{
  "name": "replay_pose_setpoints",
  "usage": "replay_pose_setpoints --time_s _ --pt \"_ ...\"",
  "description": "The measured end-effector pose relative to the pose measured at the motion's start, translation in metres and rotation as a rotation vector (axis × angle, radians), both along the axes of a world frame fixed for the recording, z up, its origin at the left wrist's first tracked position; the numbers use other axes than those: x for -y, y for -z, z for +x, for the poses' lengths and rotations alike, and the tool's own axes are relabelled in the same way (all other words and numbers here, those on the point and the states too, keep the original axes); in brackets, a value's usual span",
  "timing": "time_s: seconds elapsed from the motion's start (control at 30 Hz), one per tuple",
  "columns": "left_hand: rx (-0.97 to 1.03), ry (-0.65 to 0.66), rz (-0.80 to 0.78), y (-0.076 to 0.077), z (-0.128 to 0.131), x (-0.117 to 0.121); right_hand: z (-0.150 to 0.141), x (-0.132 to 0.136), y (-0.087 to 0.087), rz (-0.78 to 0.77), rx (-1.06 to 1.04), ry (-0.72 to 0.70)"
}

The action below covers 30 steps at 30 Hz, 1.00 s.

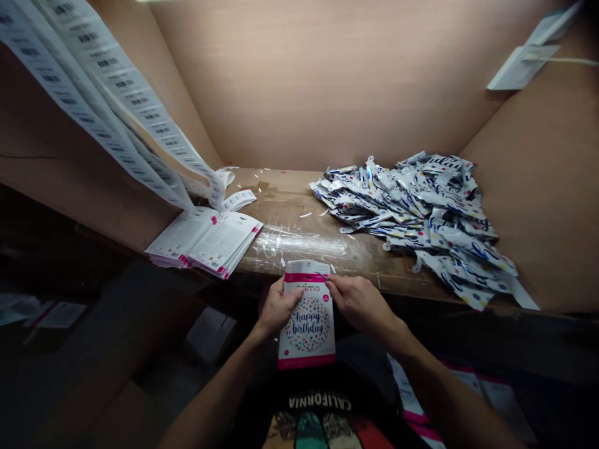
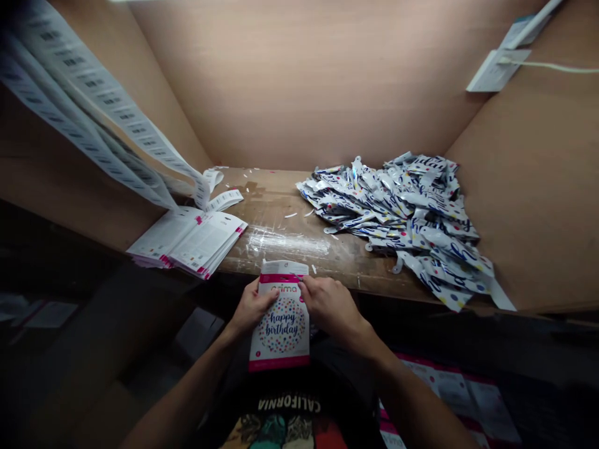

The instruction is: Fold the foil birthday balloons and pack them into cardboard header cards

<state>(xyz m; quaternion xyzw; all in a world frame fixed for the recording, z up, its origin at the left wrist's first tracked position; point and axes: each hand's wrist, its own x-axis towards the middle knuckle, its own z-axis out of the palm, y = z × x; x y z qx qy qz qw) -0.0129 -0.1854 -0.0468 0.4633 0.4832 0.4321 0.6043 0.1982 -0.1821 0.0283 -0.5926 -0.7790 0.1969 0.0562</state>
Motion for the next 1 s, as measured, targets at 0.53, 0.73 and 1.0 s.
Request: replay_pose_setpoints --time_s 0.53,0.73,1.0 --pt "-0.127 0.096 0.087 -0.022 0.001 0.017 -0.015 -0.005 -0.003 -0.097 0.155 -0.079" --pt "0.054 -0.316 -0.081 -0.013 -0.016 0.010 0.015 0.005 0.035 -0.079 -0.669 0.002" --pt "0.476 -0.122 -0.204 -0.037 -0.003 0.022 -0.030 0.044 0.059 -0.719 -1.490 0.432"
